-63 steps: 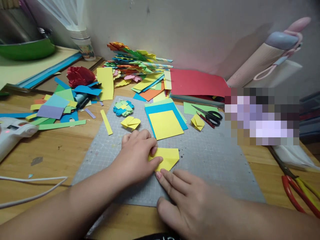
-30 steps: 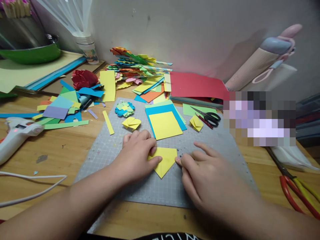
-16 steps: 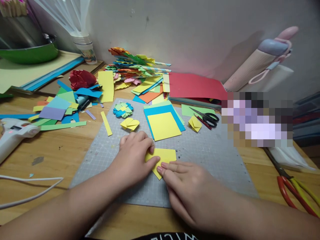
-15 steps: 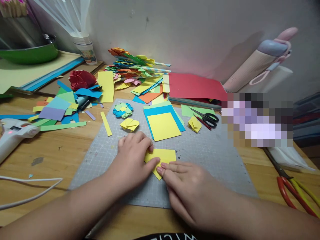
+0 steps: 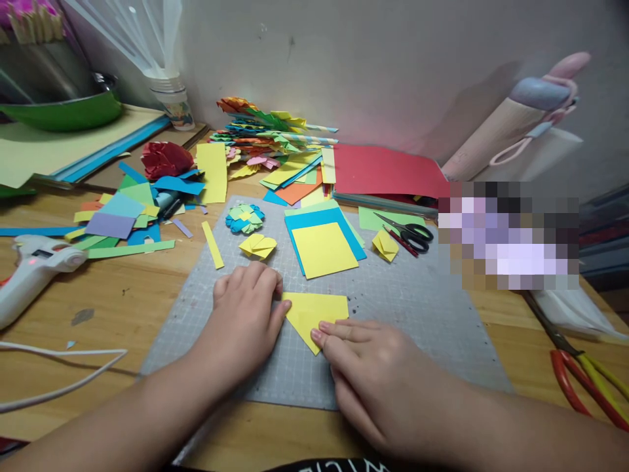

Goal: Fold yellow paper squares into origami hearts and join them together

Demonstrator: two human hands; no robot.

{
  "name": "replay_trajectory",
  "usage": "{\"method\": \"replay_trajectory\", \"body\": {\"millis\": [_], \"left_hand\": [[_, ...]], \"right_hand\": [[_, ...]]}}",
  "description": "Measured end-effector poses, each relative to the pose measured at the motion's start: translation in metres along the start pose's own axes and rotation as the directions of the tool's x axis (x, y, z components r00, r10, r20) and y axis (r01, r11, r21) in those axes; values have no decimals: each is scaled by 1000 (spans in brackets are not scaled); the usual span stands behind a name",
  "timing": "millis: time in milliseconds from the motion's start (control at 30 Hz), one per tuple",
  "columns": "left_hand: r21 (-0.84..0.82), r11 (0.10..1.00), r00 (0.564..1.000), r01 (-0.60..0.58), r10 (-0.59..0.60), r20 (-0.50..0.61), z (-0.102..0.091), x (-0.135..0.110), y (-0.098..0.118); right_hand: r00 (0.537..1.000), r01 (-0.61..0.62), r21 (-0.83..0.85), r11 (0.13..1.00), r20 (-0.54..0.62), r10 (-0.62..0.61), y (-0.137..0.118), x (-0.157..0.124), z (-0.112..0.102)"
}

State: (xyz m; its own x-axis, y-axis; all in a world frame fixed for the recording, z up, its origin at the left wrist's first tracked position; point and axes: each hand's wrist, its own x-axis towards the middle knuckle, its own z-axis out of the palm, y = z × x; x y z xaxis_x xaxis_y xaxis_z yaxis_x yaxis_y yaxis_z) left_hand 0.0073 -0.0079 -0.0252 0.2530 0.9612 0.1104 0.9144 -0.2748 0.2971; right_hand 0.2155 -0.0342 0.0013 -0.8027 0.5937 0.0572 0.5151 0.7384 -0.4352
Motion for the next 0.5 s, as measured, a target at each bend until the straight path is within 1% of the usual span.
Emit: {"method": "replay_trajectory", "body": {"millis": [67,100,133,167,233,267,300,333,367,400,433,500], "left_hand": [[-54,998,999,-26,24,-35,-2,0,0],[-96,994,997,-61,57,-50,-4,0,1],[-138,983,992,-121,114,-52,-6,0,1],[-179,963,980,-200,198,-34,-8,0,1],[-244,902,925,-355,377,46,-11,0,2],[-260,877,895,-404,438,86,-12,1,3],[-262,863,875,-432,471,112,-12,1,3],[-251,860,867,-444,483,120,-11,2,3],[-228,863,867,-451,484,115,-10,2,4],[-195,865,869,-462,485,98,-8,3,4],[-155,864,866,-480,494,74,-6,3,5],[-73,852,853,-518,521,33,-4,4,7]], "right_hand": [[1000,-5,22,1000,3,5,1,1,-1],[1000,-10,38,999,5,10,2,1,-1],[1000,-22,57,998,6,22,4,2,-1],[999,-44,84,995,0,44,7,2,-1],[993,-109,195,975,-26,117,15,4,0],[986,-142,291,946,-45,162,19,4,1],[975,-170,395,903,-64,211,23,5,1],[962,-189,481,856,-84,259,27,6,1],[950,-200,527,826,-101,294,30,6,1],[943,-203,529,824,-120,309,31,7,0],[944,-198,488,850,-138,299,32,7,-1],[966,-169,339,926,-128,223,31,8,-5]]}}
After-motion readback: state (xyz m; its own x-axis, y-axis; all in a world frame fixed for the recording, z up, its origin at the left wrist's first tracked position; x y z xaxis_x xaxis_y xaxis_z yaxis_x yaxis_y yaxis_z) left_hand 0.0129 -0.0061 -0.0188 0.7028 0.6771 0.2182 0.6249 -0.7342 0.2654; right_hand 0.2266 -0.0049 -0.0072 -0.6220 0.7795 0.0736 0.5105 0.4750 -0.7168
